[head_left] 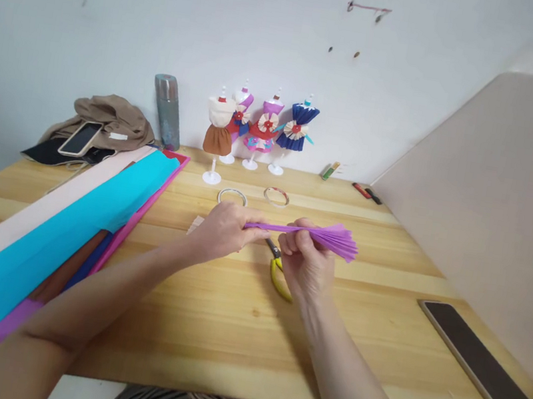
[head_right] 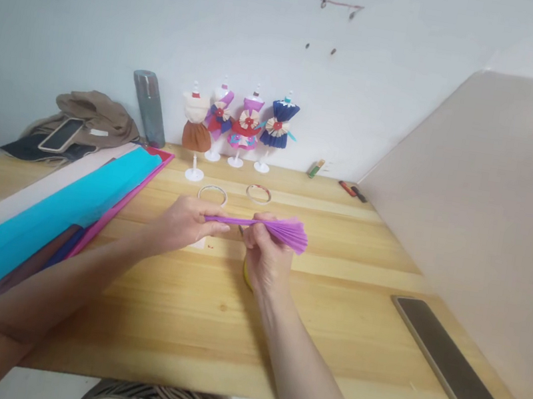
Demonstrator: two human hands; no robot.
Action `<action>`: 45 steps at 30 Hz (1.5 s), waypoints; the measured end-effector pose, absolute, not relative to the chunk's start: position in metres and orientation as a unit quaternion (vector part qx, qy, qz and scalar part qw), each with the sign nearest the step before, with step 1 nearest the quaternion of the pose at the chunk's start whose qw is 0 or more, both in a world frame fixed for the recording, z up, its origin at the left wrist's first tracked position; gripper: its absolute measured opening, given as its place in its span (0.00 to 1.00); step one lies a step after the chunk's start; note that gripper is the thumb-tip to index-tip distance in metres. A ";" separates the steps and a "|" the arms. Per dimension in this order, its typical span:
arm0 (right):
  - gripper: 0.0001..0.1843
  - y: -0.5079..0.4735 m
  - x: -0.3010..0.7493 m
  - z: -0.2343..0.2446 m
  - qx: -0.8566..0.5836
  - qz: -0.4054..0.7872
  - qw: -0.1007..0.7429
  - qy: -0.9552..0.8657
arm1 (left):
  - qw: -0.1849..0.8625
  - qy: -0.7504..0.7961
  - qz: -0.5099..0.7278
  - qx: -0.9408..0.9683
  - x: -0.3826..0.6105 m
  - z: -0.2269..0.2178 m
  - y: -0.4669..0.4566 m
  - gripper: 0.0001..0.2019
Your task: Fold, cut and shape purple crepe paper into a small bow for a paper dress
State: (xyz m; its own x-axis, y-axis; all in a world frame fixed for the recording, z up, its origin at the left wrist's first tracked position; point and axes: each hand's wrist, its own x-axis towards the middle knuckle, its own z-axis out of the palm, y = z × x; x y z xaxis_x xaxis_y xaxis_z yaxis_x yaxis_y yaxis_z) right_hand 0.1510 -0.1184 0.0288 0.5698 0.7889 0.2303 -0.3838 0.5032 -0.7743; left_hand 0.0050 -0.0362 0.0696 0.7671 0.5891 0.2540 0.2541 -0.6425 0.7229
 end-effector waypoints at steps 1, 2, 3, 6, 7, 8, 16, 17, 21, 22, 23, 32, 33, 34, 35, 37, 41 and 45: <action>0.15 -0.119 0.152 0.030 -0.337 0.361 0.818 -0.295 | 0.333 0.233 0.226 0.886 0.002 0.072 -0.032 0.11; 0.15 -0.120 0.153 0.030 -0.331 0.362 0.819 -0.299 | 0.321 0.213 0.205 0.900 -0.001 0.075 -0.027 0.10; 0.15 -0.121 0.154 0.031 -0.325 0.361 0.820 -0.303 | 0.315 0.183 0.181 0.914 -0.004 0.077 -0.022 0.09; 0.16 -0.122 0.158 0.031 -0.324 0.358 0.819 -0.309 | 0.328 0.134 0.162 0.921 -0.012 0.084 -0.015 0.17; 0.16 -0.122 0.158 0.031 -0.327 0.357 0.818 -0.310 | 0.327 0.129 0.179 0.919 -0.013 0.086 -0.017 0.24; 0.17 -0.122 0.158 0.030 -0.330 0.358 0.816 -0.311 | 0.320 0.126 0.203 0.917 -0.012 0.086 -0.020 0.31; 0.20 -0.123 0.153 0.021 -0.382 0.361 0.783 -0.334 | 0.181 0.169 0.311 0.917 0.012 0.076 -0.054 0.17; 0.21 -0.122 0.153 0.020 -0.381 0.359 0.784 -0.332 | 0.194 0.190 0.285 0.919 0.012 0.076 -0.055 0.10; 0.20 -0.121 0.153 0.018 -0.374 0.353 0.791 -0.332 | 0.298 0.235 0.186 0.906 0.006 0.079 -0.047 0.15; 0.19 -0.120 0.153 0.017 -0.373 0.354 0.791 -0.333 | 0.316 0.232 0.168 0.905 0.004 0.080 -0.044 0.15; 0.19 -0.120 0.153 0.016 -0.372 0.356 0.790 -0.332 | 0.325 0.226 0.155 0.905 0.001 0.081 -0.040 0.14; 0.15 -0.115 0.149 0.007 -0.370 0.356 0.792 -0.329 | 0.234 0.161 0.238 0.929 0.002 0.081 -0.046 0.15; 0.15 -0.114 0.148 0.006 -0.367 0.359 0.791 -0.332 | 0.235 0.174 0.233 0.928 0.004 0.080 -0.050 0.10; 0.15 -0.114 0.146 0.005 -0.362 0.363 0.790 -0.335 | 0.239 0.186 0.228 0.925 0.005 0.080 -0.053 0.08; 0.14 -0.114 0.145 0.005 -0.358 0.369 0.789 -0.336 | 0.245 0.195 0.223 0.923 0.005 0.079 -0.056 0.08; 0.13 -0.114 0.143 0.004 -0.357 0.383 0.782 -0.338 | 0.257 0.199 0.211 0.922 0.005 0.079 -0.058 0.09; 0.18 -0.119 0.155 0.004 -0.418 0.401 0.723 -0.377 | 0.289 0.207 0.203 0.912 0.000 0.080 -0.052 0.11; 0.19 -0.131 0.182 -0.005 -0.641 0.270 0.510 -0.507 | 0.349 0.226 0.226 0.881 -0.002 0.079 -0.041 0.12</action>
State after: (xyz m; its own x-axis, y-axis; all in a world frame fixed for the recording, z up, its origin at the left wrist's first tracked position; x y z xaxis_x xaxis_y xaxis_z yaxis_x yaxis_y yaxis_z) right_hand 0.1824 -0.1311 -0.0051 0.3407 0.9246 0.1702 0.3735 0.0330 -0.9270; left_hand -0.0021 -0.0415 0.0791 0.7958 0.5556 0.2408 0.2403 -0.6549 0.7165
